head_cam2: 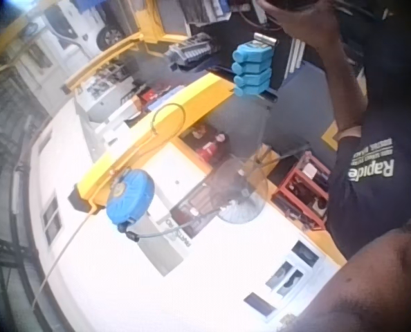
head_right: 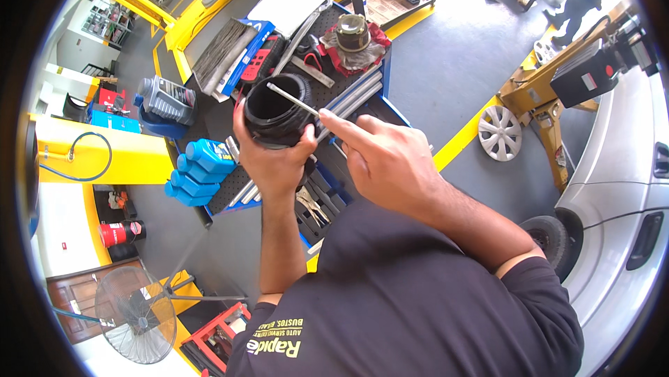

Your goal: The person cleans a cylindrical car part using a cloth and a screwdriver. They wipe the exterior and interior surfaces, remove a small ring, and continue cleaning the part.

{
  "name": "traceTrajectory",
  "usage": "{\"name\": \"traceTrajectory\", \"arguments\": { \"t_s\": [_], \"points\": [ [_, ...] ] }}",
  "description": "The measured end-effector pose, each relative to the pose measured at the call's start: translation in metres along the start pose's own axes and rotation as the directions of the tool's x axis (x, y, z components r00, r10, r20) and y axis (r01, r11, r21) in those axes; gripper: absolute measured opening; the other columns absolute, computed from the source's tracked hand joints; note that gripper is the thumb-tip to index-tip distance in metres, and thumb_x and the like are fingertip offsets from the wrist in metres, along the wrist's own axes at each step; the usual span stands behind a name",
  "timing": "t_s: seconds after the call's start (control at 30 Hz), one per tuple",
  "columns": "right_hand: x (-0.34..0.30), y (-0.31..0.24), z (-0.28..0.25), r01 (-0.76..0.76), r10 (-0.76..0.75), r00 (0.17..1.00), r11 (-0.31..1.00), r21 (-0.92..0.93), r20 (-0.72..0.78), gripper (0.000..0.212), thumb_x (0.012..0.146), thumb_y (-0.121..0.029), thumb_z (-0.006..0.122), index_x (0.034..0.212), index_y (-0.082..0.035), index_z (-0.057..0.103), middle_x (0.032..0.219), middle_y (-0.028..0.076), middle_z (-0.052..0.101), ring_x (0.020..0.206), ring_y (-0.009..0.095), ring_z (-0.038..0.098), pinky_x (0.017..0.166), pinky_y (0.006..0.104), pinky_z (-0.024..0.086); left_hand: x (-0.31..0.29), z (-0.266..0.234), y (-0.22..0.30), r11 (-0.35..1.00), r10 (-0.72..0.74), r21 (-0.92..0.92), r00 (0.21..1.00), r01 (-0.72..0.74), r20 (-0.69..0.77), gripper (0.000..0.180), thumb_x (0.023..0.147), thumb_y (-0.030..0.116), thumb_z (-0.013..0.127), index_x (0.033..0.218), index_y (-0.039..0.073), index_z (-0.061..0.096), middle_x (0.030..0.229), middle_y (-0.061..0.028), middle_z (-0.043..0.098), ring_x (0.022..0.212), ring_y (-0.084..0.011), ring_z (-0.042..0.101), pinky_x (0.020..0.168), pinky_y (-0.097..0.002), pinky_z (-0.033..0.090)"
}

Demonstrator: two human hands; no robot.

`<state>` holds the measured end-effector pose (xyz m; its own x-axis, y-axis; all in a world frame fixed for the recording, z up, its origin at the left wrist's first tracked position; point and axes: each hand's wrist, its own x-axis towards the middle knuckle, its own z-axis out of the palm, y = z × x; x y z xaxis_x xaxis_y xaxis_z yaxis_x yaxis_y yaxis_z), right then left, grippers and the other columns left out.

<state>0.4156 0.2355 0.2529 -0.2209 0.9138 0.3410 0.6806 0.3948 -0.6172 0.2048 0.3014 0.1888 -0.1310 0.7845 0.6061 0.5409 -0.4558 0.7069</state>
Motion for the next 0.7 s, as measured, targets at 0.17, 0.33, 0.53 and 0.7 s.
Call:
{"name": "traceTrajectory", "arguments": {
  "t_s": [0.17,0.33,0.53,0.7],
  "points": [
    [-0.013,0.006,-0.025,-0.041,0.04,0.994,0.999,0.015,0.101,0.055,0.092,-0.001,0.071,0.145,-0.011,0.071,0.102,0.016,0.077,0.083,0.035,0.075,0.073,0.0436,0.059,0.004,-0.008,-0.009,0.987,-0.078,-0.138,0.997,0.08,0.022,0.107,0.066,0.019,0.096,0.155,-0.003,0.041,0.121,-0.0194,0.075,0.104,-0.0278,0.08,0.094,-0.0385,0.064],
    [-0.01,-0.004,-0.043,0.039,-0.029,0.988,0.997,-0.066,0.154,0.049,0.094,-0.008,0.067,0.143,-0.014,0.072,0.085,0.011,0.07,0.073,0.032,0.072,0.063,0.0463,0.056,0.004,-0.015,-0.008,0.997,-0.01,-0.082,1.0,0.012,0.026,0.109,0.067,0.015,0.096,0.158,-0.005,0.038,0.126,-0.0203,0.074,0.11,-0.0274,0.078,0.097,-0.0376,0.063],
    [-0.007,-0.009,-0.065,0.027,0.02,0.963,0.985,-0.168,0.27,0.054,0.09,-0.003,0.072,0.142,-0.015,0.074,0.087,0.011,0.071,0.076,0.032,0.073,0.066,0.0452,0.056,0.004,-0.015,-0.009,0.997,0.059,-0.044,0.998,-0.058,0.011,0.112,0.067,0.017,0.096,0.159,-0.005,0.038,0.131,-0.0219,0.072,0.114,-0.03,0.077,0.099,-0.0392,0.063],
    [0.01,-0.016,-0.078,0.106,-0.053,0.954,0.981,-0.164,0.296,0.052,0.09,-0.004,0.073,0.14,-0.015,0.075,0.088,0.013,0.069,0.074,0.032,0.071,0.068,0.0464,0.055,0.007,-0.024,-0.009,0.979,0.166,0.121,0.986,-0.164,-0.006,0.112,0.06,0.023,0.097,0.156,-0.004,0.046,0.13,-0.022,0.072,0.113,-0.0365,0.077,0.097,-0.0437,0.064]
  ]
}}
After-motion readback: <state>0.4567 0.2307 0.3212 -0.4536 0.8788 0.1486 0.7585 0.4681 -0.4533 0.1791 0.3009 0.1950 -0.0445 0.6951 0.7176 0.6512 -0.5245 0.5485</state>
